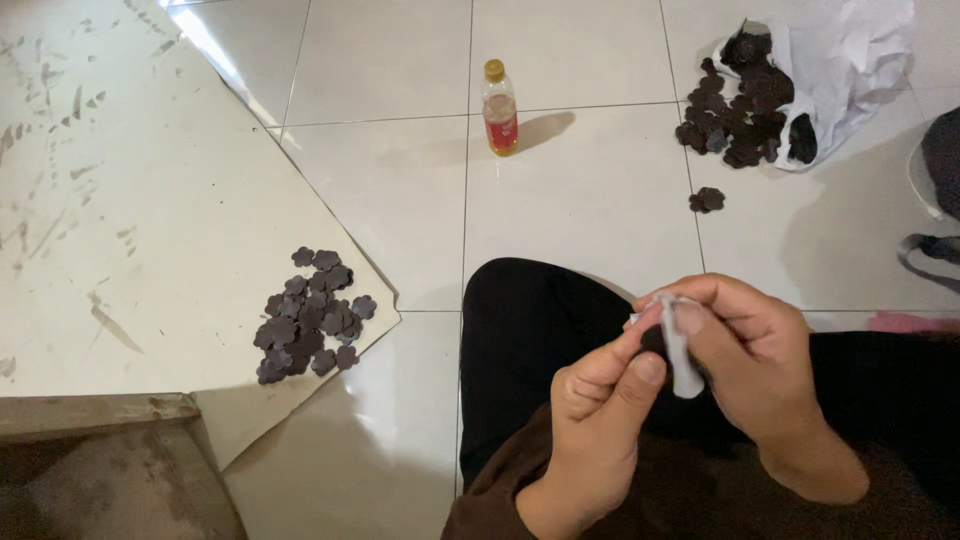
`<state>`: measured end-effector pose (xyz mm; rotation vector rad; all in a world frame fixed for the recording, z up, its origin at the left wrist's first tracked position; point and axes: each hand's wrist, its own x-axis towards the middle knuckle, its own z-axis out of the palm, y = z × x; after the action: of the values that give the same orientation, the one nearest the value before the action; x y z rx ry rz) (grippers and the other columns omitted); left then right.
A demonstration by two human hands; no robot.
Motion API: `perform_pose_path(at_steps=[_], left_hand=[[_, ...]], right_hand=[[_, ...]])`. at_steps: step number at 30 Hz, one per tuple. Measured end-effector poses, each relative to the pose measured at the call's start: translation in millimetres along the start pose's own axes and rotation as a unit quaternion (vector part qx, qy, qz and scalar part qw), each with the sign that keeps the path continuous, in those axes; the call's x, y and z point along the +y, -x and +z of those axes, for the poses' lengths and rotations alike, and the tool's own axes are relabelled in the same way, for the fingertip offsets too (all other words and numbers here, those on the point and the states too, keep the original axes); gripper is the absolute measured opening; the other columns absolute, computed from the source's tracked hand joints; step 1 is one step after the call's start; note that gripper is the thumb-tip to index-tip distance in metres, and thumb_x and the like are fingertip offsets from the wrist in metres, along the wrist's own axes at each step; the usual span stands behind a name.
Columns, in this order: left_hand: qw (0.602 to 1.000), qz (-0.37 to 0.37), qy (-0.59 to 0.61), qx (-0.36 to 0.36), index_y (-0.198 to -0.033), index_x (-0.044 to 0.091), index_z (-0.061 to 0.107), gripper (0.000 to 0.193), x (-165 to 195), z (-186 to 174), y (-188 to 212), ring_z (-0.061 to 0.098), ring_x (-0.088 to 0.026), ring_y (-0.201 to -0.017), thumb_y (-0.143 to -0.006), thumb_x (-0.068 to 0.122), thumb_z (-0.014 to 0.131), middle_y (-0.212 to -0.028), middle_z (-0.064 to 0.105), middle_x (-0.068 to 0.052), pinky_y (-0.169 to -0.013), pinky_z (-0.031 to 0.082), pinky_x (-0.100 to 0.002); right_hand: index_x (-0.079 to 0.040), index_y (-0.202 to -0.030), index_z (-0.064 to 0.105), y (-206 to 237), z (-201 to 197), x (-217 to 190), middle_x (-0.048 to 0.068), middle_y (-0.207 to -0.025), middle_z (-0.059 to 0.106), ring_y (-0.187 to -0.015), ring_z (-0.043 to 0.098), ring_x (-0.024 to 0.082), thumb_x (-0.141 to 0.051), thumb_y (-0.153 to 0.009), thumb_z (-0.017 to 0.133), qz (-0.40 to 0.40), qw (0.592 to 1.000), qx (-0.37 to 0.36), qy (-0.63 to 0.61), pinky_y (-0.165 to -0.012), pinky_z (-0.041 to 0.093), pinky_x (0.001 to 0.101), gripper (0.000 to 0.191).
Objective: The person sits on the floor and wipes small dark flower-shaped objects with a white cloth. They handle the items one by one, rubbing them against the cloth to remove residue, and place the cleaned pieces onto a nearby board.
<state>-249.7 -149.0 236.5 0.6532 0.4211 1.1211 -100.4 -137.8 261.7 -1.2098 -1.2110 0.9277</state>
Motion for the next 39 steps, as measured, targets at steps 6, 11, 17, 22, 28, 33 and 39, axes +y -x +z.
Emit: perform_pose_path(at_steps=[6,11,17,22,28,33,39], left_hand=[[0.999,0.035,-0.017,-0.017,-0.146,-0.003,0.058,0.039,-3.0,2.8,-0.1,0.060,-0.006,-0.111,-0.109,0.006,0.059,-0.124,0.069,-0.003,-0.102,0.047,-0.022],[0.999,-0.023,0.018,-0.017,-0.148,-0.006,0.057,0.041,7.9,3.3,-4.6,0.062,-0.011,-0.113,-0.111,0.011,0.058,-0.129,0.068,-0.008,-0.105,0.050,-0.027],[0.993,-0.057,0.104,-0.004,-0.146,-0.003,0.051,0.047,25.1,4.7,-15.1,0.066,-0.017,-0.123,-0.105,0.019,0.056,-0.136,0.067,-0.011,-0.108,0.051,-0.035],[0.994,-0.050,0.095,-0.008,-0.150,-0.002,0.053,0.046,19.9,8.3,-13.0,0.064,-0.017,-0.119,-0.109,0.017,0.056,-0.135,0.066,-0.012,-0.110,0.051,-0.035],[0.999,-0.012,0.033,-0.015,-0.150,-0.005,0.054,0.043,17.2,9.4,-9.3,0.065,-0.017,-0.119,-0.111,0.014,0.057,-0.132,0.067,-0.014,-0.110,0.051,-0.033],[0.998,-0.050,0.046,-0.016,-0.148,-0.006,0.053,0.045,23.3,8.8,-12.4,0.065,-0.015,-0.121,-0.109,0.016,0.055,-0.135,0.067,-0.011,-0.112,0.052,-0.033],[0.992,-0.057,0.109,-0.004,-0.150,-0.008,0.051,0.047,30.5,5.0,-18.7,0.066,-0.016,-0.110,-0.111,0.017,0.055,-0.132,0.069,-0.013,-0.100,0.052,-0.032]], right_hand=[[0.007,-0.104,0.071,6.4,4.5,6.1,0.011,-0.090,0.076,-0.072,0.069,0.011,-0.007,-0.103,0.054,-0.090,0.986,0.049,0.131,-0.066,0.057,0.0244,0.022],[0.015,-0.105,0.066,-11.3,-3.2,19.4,0.023,-0.095,0.072,-0.080,0.073,0.022,-0.007,-0.110,0.045,0.046,0.987,-0.004,-0.157,-0.075,0.062,0.0340,0.030],[0.017,-0.124,0.060,-25.6,-25.4,-11.7,0.026,-0.112,0.072,-0.094,0.072,0.029,-0.010,-0.109,0.034,0.088,0.976,0.019,-0.198,-0.087,0.060,0.0403,0.041],[0.009,-0.132,0.061,-8.8,-3.1,-25.2,0.021,-0.122,0.072,-0.102,0.070,0.020,-0.006,-0.097,0.053,0.069,0.997,-0.017,-0.001,-0.087,0.057,0.0302,0.039],[0.004,-0.126,0.068,5.2,11.0,-11.5,0.014,-0.108,0.077,-0.087,0.070,0.008,-0.004,-0.101,0.060,-0.023,0.995,0.050,0.080,-0.076,0.058,0.0198,0.028],[0.006,-0.128,0.066,-2.9,7.6,0.7,0.011,-0.102,0.074,-0.081,0.066,0.007,-0.003,-0.108,0.053,-0.009,0.999,0.045,-0.001,-0.070,0.053,0.0191,0.026],[0.007,-0.130,0.061,-15.6,-3.8,-10.4,0.014,-0.109,0.072,-0.092,0.072,0.015,-0.008,-0.102,0.045,0.124,0.969,0.001,-0.214,-0.079,0.060,0.0258,0.036]])
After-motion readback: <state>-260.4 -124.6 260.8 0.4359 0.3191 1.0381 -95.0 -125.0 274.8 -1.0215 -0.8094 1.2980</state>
